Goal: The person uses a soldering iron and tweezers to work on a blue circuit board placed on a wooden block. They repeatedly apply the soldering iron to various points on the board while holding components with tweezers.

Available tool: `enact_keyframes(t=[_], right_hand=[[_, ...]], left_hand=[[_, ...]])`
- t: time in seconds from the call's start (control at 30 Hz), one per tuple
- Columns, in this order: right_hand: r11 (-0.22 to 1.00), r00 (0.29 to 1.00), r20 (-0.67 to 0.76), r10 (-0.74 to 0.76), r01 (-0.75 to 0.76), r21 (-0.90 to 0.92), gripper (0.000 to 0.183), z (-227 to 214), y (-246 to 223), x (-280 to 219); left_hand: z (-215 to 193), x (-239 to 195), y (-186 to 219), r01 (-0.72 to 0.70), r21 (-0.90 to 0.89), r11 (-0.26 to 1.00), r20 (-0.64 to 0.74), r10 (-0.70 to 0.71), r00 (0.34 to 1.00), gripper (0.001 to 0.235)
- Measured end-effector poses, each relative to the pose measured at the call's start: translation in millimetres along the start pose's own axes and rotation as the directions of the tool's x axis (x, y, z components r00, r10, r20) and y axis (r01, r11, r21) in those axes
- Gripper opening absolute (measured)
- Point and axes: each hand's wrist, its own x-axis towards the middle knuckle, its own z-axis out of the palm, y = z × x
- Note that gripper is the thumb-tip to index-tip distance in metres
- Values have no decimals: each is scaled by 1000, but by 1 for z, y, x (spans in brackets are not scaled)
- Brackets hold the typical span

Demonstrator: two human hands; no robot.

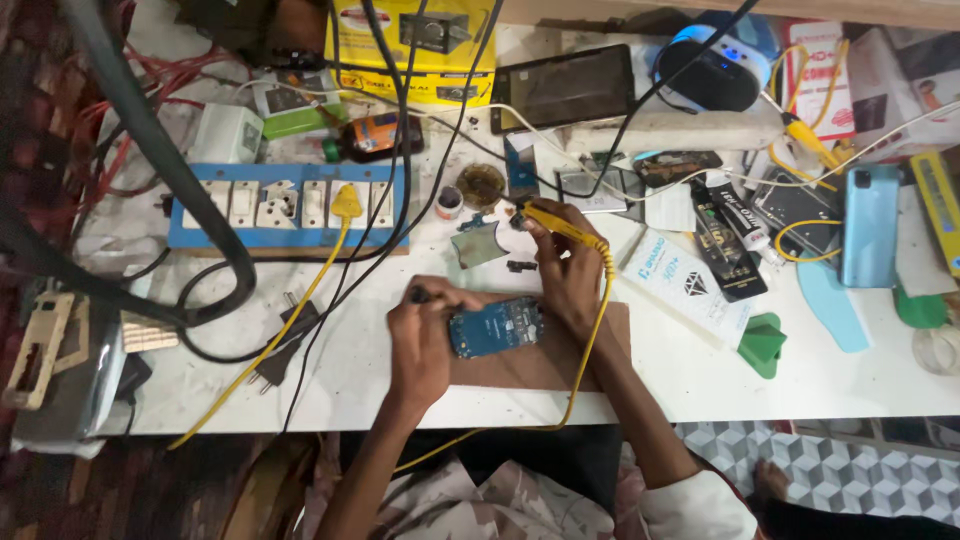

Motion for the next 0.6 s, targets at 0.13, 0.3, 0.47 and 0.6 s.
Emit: enact_keyframes(t=[0.13, 0.3, 0.47, 0.6], right_hand=[[996, 999, -43, 3, 1, 92, 32, -2, 2, 1], [994, 996, -83, 15, -6, 107, 33, -5, 3, -4], [964, 975, -206, -80, 128, 234, 32, -16, 12, -13], [890, 904, -412, 116, 89, 447, 27, -38, 31, -44]], left_hand=[[10, 14, 13, -39, 123, 992, 68, 31, 997, 22], [18, 21, 15, 33, 193, 981, 124, -57, 991, 23], [29, 28, -9, 2, -39, 999, 304, 10, 953, 18], [23, 23, -22, 211, -224, 951, 307, -137, 942, 19]])
